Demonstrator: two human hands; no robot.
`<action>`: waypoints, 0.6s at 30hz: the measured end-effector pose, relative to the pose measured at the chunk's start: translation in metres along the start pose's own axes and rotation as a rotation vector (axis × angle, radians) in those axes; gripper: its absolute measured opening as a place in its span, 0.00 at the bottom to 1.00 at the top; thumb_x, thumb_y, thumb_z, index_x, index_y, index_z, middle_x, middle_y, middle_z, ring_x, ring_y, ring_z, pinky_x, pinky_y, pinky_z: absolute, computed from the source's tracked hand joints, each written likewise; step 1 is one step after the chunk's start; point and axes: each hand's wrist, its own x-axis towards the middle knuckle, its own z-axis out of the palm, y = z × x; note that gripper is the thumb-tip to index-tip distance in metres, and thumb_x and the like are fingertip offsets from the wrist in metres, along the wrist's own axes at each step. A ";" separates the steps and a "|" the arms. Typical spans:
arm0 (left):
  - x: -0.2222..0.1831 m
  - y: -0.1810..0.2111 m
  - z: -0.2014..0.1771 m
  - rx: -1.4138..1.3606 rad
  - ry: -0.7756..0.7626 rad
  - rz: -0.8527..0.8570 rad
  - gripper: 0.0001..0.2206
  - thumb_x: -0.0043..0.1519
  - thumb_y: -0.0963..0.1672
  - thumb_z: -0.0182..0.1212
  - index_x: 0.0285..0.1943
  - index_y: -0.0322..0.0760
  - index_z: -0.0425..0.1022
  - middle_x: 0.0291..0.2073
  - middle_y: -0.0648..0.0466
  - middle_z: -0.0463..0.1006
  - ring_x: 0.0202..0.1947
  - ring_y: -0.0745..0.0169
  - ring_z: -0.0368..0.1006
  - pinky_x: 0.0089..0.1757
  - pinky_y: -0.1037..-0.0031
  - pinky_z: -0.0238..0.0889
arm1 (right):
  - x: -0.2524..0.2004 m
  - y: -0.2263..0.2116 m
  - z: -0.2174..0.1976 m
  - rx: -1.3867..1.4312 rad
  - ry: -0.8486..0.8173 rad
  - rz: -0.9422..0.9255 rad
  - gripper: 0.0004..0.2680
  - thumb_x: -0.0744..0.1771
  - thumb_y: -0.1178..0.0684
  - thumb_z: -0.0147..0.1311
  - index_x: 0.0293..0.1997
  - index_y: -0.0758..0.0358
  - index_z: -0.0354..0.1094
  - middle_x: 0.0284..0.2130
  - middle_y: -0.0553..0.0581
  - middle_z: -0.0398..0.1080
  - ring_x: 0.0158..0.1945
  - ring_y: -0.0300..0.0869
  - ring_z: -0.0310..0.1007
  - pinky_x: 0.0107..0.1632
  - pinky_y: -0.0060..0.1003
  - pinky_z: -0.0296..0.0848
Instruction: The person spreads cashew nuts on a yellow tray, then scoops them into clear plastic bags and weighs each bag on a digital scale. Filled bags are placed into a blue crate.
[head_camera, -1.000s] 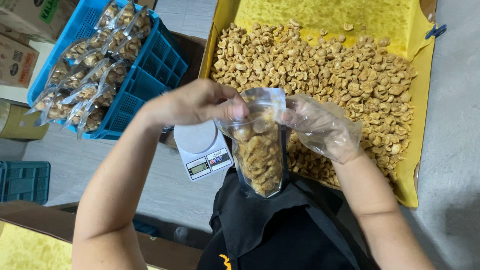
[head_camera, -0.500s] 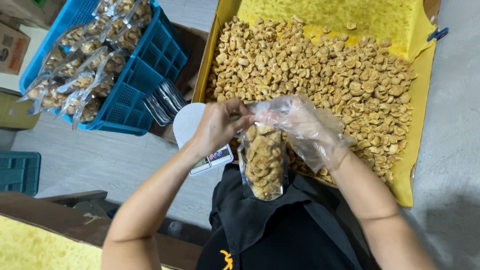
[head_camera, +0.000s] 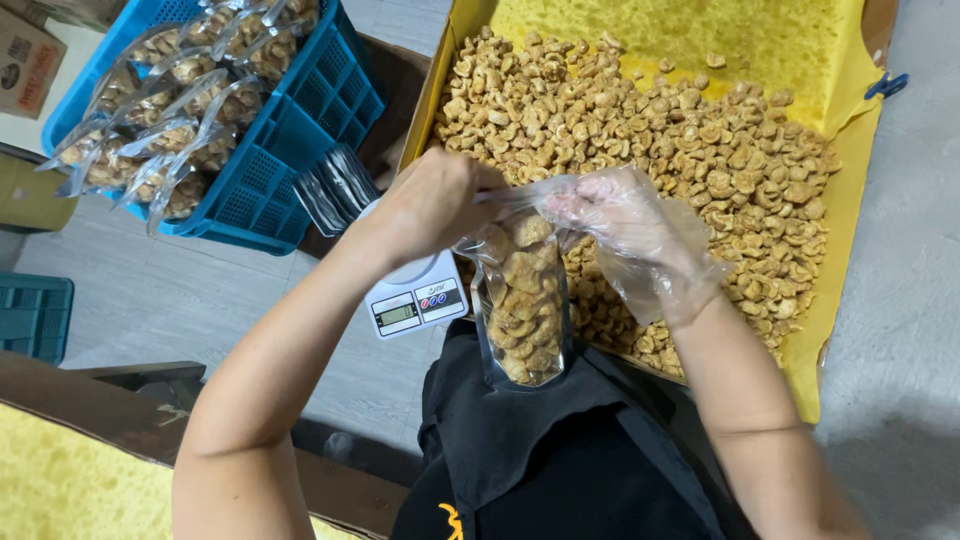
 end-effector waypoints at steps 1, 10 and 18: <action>0.009 0.001 -0.001 0.010 -0.058 -0.008 0.11 0.63 0.47 0.64 0.42 0.36 0.83 0.27 0.48 0.82 0.22 0.59 0.77 0.31 0.67 0.73 | 0.004 0.006 0.000 0.054 0.005 -0.004 0.06 0.65 0.59 0.59 0.44 0.63 0.77 0.39 0.62 0.78 0.36 0.39 0.78 0.31 0.31 0.79; 0.024 -0.008 0.005 0.100 -0.380 -0.122 0.14 0.58 0.50 0.67 0.34 0.33 0.81 0.26 0.49 0.81 0.27 0.58 0.76 0.34 0.66 0.71 | 0.015 0.047 -0.004 -0.248 0.072 -0.190 0.03 0.67 0.58 0.60 0.36 0.64 0.78 0.27 0.52 0.75 0.29 0.34 0.73 0.31 0.27 0.72; -0.023 -0.037 0.003 -0.123 -0.140 -0.165 0.15 0.56 0.49 0.68 0.41 0.33 0.80 0.31 0.44 0.82 0.31 0.53 0.80 0.38 0.64 0.73 | 0.029 0.037 0.017 -0.805 0.058 0.024 0.10 0.69 0.54 0.60 0.33 0.72 0.80 0.24 0.64 0.75 0.26 0.42 0.68 0.30 0.34 0.68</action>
